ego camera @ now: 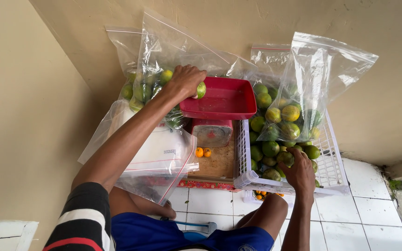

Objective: The person is weighing small green fruits on a scale and then placing them into plastic zip-lock bags.

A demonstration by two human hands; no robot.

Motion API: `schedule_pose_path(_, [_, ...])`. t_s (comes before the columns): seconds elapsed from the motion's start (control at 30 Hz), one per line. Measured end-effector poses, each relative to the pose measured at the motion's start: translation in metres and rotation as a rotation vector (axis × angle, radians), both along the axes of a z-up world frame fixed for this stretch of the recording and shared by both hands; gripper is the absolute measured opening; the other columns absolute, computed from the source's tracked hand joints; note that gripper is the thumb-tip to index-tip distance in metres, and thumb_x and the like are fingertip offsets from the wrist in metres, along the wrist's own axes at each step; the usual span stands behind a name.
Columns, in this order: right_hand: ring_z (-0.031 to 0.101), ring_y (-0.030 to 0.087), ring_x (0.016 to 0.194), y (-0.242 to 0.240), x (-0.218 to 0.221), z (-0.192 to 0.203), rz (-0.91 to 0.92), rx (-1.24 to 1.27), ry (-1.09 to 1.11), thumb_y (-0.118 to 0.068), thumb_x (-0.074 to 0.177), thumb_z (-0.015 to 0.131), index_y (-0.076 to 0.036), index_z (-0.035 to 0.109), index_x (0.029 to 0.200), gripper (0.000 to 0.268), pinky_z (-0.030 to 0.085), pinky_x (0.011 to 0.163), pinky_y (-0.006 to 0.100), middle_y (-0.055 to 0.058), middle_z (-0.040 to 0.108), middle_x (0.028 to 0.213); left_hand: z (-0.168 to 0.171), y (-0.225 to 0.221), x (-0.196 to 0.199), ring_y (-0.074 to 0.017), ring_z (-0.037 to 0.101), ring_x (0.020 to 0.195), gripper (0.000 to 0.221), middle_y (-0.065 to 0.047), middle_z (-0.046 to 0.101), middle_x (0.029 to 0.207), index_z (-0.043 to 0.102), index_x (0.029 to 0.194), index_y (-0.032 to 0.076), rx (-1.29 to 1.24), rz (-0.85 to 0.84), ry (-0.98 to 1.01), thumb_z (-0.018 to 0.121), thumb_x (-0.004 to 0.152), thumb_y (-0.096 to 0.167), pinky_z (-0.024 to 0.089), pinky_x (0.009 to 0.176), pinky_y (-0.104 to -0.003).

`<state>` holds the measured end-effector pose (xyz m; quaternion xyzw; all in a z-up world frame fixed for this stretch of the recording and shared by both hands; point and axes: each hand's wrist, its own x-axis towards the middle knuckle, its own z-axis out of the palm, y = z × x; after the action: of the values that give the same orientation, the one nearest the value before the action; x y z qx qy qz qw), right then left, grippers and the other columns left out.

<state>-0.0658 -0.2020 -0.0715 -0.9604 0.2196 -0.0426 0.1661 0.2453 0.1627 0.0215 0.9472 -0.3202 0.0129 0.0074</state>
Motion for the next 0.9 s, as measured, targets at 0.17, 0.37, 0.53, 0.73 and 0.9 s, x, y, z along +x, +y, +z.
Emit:
schedule_pose_path(0.17, [0.065, 0.044, 0.114, -0.004, 0.0, -0.007, 0.026, -0.011, -0.043, -0.034, 0.079, 0.075, -0.022, 0.065, 0.136, 0.059, 0.055, 0.09, 0.059, 0.017, 0.067, 0.122, -0.003, -0.001, -0.004, -0.0423, 0.069, 0.106, 0.059, -0.019, 0.075, 0.102, 0.073, 0.111, 0.008, -0.01, 0.017, -0.03, 0.1, 0.06, 0.021, 0.056, 0.085, -0.058])
schedule_pose_path(0.37, [0.063, 0.044, 0.117, -0.004, 0.003, -0.008, 0.012, 0.01, -0.052, -0.035, 0.081, 0.075, -0.024, 0.064, 0.136, 0.058, 0.054, 0.094, 0.059, 0.017, 0.067, 0.124, -0.002, -0.001, -0.008, -0.0415, 0.069, 0.103, 0.057, -0.016, 0.07, 0.105, 0.076, 0.104, 0.007, -0.045, 0.017, -0.084, 0.102, 0.055, 0.021, 0.056, 0.082, -0.06])
schedule_pose_path(0.53, [0.063, 0.042, 0.118, -0.002, 0.002, -0.004, 0.009, 0.004, -0.046, -0.034, 0.081, 0.075, -0.024, 0.065, 0.136, 0.057, 0.054, 0.094, 0.055, 0.016, 0.068, 0.123, 0.0, -0.002, -0.01, -0.041, 0.069, 0.102, 0.057, -0.016, 0.07, 0.107, 0.076, 0.106, 0.007, -0.014, 0.003, -0.093, 0.101, 0.056, 0.019, 0.056, 0.081, -0.059])
schedule_pose_path(0.73, [0.059, 0.037, 0.122, 0.006, -0.001, 0.005, -0.011, -0.025, -0.093, -0.04, 0.08, 0.076, -0.025, 0.067, 0.134, 0.056, 0.052, 0.097, 0.05, 0.013, 0.066, 0.127, 0.01, -0.008, -0.019, -0.0396, 0.068, 0.104, 0.058, -0.015, 0.07, 0.109, 0.077, 0.107, 0.009, -0.007, -0.006, -0.113, 0.101, 0.055, 0.017, 0.053, 0.083, -0.057])
schedule_pose_path(0.9, [0.061, 0.037, 0.114, 0.023, -0.009, 0.024, -0.042, -0.015, -0.249, -0.036, 0.086, 0.073, -0.017, 0.071, 0.125, 0.043, 0.05, 0.094, 0.049, 0.017, 0.068, 0.117, 0.027, -0.012, -0.031, -0.0393, 0.066, 0.107, 0.06, -0.014, 0.069, 0.114, 0.078, 0.111, 0.01, 0.026, -0.001, -0.079, 0.101, 0.056, 0.018, 0.048, 0.088, -0.058])
